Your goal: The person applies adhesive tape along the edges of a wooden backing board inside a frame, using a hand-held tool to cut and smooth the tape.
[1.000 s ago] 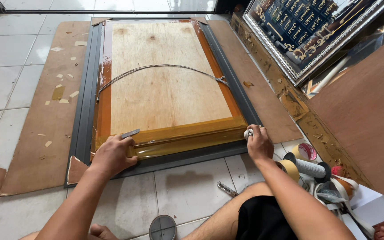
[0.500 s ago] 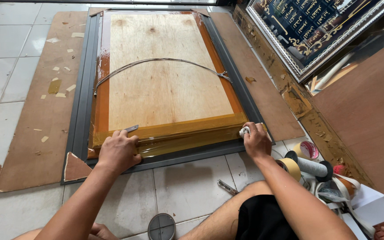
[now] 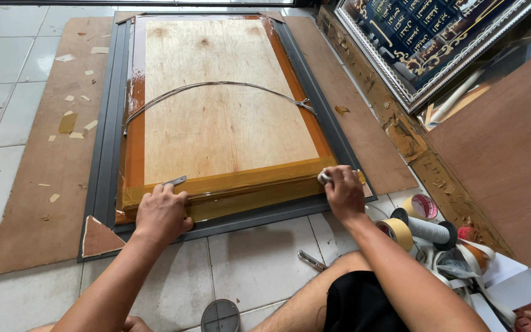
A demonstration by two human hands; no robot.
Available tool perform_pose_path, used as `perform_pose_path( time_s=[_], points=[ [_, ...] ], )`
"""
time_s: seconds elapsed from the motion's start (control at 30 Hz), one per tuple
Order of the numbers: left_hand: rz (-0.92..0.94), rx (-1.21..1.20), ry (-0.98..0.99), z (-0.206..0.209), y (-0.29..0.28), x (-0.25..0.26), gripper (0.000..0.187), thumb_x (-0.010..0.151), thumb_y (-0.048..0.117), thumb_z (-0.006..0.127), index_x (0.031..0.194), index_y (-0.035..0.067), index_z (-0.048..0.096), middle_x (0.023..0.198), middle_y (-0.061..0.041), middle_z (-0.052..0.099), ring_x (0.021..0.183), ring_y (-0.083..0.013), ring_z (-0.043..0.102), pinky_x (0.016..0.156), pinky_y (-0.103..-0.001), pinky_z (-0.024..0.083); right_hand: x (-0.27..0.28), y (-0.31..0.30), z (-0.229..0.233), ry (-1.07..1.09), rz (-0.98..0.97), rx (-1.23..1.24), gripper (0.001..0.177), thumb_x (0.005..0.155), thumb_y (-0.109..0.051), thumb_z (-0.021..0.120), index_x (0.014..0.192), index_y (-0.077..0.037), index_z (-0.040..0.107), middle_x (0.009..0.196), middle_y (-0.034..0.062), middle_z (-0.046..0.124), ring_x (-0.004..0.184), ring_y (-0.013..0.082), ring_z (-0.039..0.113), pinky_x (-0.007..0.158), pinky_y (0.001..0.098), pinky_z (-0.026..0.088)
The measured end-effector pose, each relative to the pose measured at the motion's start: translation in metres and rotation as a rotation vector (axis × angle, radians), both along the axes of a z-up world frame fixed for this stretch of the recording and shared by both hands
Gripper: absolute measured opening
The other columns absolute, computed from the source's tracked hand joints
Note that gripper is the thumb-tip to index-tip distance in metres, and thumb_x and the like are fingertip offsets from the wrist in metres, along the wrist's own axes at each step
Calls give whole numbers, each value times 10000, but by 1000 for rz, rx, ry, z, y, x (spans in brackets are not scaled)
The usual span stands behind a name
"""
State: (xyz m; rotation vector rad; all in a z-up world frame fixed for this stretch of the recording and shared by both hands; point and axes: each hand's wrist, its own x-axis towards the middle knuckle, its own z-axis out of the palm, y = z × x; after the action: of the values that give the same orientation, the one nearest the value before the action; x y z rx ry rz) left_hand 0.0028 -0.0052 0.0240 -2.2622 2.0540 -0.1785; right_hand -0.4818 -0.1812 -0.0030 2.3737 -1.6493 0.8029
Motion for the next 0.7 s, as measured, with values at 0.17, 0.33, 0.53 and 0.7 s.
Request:
perform_pose_path(
  time_s=[0.17,0.33,0.53,0.7],
  points=[
    [17,-7,34,9,4,-4,576,765,565,848,1255,263,846,1157,-103,703,1154,-301,690,898,-427,592,19,4,-5,118,121,-91,279,907,-264,717,1149,-402,696,1164,-74,631,1117,233,701,885,439,642],
    [58,-18,62,9,0,-3,599,757,573,846,1267,259,838,1182,-100,707,1181,-309,688,915,-434,583,22,4,-4,179,144,-137,251,945,-271,703,1120,-449,723,1171,-125,649,1102,191,701,846,394,629],
    [35,-29,33,-11,-5,-1,583,740,537,843,1253,259,840,1172,-89,693,1186,-301,673,905,-427,568,20,8,3,119,114,-64,232,950,-271,736,1123,-425,739,1164,-120,657,1099,182,713,891,393,636],
    [44,-59,23,-11,-6,-2,618,714,536,878,1263,253,847,1169,-88,700,1182,-298,669,898,-426,560,47,23,6,210,288,-15,198,1001,-219,703,1089,-379,779,1191,-98,723,1118,199,737,908,390,636]
  ],
)
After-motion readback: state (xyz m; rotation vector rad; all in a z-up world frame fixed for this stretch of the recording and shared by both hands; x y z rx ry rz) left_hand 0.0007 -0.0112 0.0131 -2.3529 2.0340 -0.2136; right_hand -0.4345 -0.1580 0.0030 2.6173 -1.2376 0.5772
